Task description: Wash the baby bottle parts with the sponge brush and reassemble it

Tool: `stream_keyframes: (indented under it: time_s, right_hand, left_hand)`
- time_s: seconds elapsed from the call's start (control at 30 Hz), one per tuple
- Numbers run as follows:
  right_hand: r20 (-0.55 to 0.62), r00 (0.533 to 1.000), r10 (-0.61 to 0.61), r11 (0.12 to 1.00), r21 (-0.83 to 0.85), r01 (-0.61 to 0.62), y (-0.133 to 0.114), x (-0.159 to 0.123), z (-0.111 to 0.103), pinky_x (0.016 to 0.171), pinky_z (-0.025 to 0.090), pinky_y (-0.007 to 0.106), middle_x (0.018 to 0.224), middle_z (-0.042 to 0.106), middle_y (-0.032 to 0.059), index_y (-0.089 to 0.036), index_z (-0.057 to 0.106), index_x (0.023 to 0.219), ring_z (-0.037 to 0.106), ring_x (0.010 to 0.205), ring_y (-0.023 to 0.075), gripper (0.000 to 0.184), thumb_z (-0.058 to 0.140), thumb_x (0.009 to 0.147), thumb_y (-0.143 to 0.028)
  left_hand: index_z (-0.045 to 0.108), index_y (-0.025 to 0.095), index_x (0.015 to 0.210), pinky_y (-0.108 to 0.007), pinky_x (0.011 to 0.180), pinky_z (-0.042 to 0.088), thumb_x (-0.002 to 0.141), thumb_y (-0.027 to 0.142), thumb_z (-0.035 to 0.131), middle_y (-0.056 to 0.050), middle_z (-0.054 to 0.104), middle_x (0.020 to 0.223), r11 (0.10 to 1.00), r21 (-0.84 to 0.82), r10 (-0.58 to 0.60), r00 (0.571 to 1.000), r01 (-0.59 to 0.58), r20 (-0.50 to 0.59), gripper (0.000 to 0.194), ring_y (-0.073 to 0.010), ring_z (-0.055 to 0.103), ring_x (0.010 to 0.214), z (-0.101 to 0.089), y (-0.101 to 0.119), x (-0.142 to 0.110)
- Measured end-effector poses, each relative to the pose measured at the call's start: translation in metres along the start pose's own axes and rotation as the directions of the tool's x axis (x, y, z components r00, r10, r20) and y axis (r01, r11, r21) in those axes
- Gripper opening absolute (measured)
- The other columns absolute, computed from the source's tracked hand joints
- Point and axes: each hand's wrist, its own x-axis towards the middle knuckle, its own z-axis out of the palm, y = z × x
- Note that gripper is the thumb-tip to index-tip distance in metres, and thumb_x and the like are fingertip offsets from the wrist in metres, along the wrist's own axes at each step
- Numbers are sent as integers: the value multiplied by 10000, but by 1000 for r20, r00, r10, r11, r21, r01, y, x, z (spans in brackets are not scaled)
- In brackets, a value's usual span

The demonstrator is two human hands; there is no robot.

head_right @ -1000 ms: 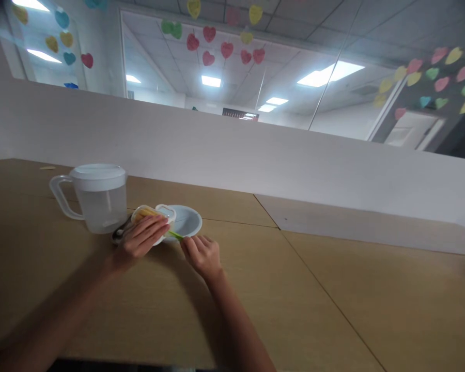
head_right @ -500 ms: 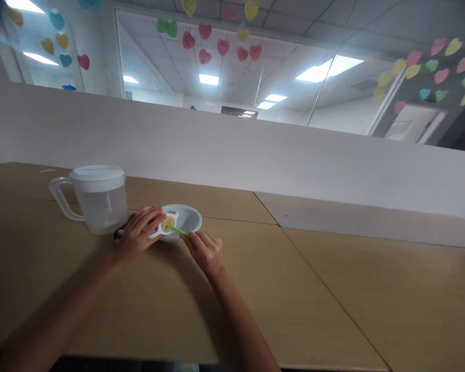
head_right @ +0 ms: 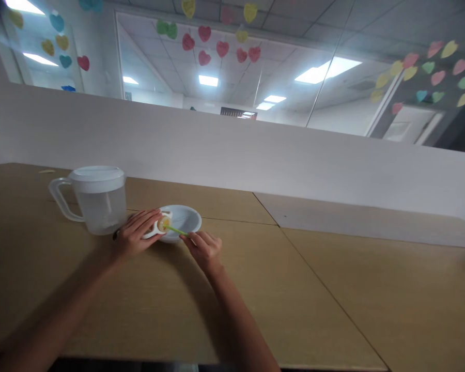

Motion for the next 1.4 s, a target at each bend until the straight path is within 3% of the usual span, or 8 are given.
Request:
stream_keyframes:
  time_s: [0.13, 0.3, 0.43, 0.57, 0.7, 0.93, 1.2, 1.4]
  right_hand:
    - [74, 962, 262, 948, 170, -271, 0, 5, -2, 449, 433, 210, 571, 672, 25, -197, 700, 683, 557, 440, 101, 265, 680, 807, -430]
    - [172, 829, 532, 761, 332, -557, 1, 10, -1, 488, 495, 237, 610, 686, 33, -184, 694, 676, 607, 510, 139, 290, 767, 676, -466]
    - [269, 719, 641, 605, 399, -689, -5, 10, 4, 367, 418, 208, 517, 621, 6, -179, 672, 625, 533, 407, 111, 331, 770, 644, -494]
    - [361, 590, 723, 431, 432, -792, -10, 14, 2, 286, 328, 187, 418, 536, -28, -164, 661, 618, 452, 303, 85, 364, 781, 610, -507]
    - [346, 516, 784, 319, 488, -812, -6, 23, -5, 272, 342, 181, 478, 593, 0, -148, 641, 620, 469, 299, 83, 368, 793, 595, -482]
    - [242, 495, 835, 282, 583, -762, 2, 24, -2, 247, 350, 180, 479, 585, -10, -152, 601, 621, 471, 295, 86, 395, 810, 563, -481]
    - [324, 520, 791, 266, 584, -767, -10, 21, 1, 295, 395, 202, 504, 588, -20, -169, 584, 645, 492, 327, 92, 372, 785, 611, -480]
    - [433, 547, 716, 258, 564, -784, -18, 20, 4, 344, 409, 199, 511, 592, -22, -167, 602, 629, 510, 345, 89, 332, 790, 610, -440]
  left_hand:
    - [446, 199, 1376, -387, 1037, 446, 826, 239, 651, -110, 644, 1237, 998, 14, 60, 998, -60, 24, 588, -233, 600, 1152, 0, -11, -5]
    - [473, 196, 1359, -411, 1020, 448, 817, 229, 639, -119, 641, 1236, 999, -6, 38, 999, -37, 23, 568, -248, 598, 1146, -1, -8, -4]
    - [515, 220, 1330, -420, 1022, 440, 795, 224, 633, -95, 654, 1212, 999, -39, -13, 998, 15, 53, 547, -244, 600, 1132, -2, 0, -2]
    - [534, 260, 1311, -428, 1050, 410, 814, 141, 594, -60, 652, 1230, 994, -18, 108, 983, -106, 150, 515, -227, 598, 1139, -4, 2, 0]
    - [501, 258, 1342, -424, 1052, 405, 837, 115, 572, -64, 632, 1265, 992, 64, 96, 985, -106, 140, 530, -228, 587, 1162, -7, -3, -1]
    - [441, 263, 1393, -410, 1031, 419, 847, 175, 609, -82, 640, 1250, 996, 92, 16, 999, -20, 40, 578, -232, 607, 1132, -4, -14, -5]
    - [440, 214, 1390, -416, 1015, 439, 855, 244, 624, -106, 657, 1215, 997, 81, -15, 1000, 15, -3, 567, -244, 615, 1119, 3, -5, -8]
    - [457, 195, 1374, -411, 1023, 454, 858, 233, 620, -103, 665, 1201, 1000, -15, 13, 1000, -13, 1, 542, -236, 613, 1131, 4, 7, -2]
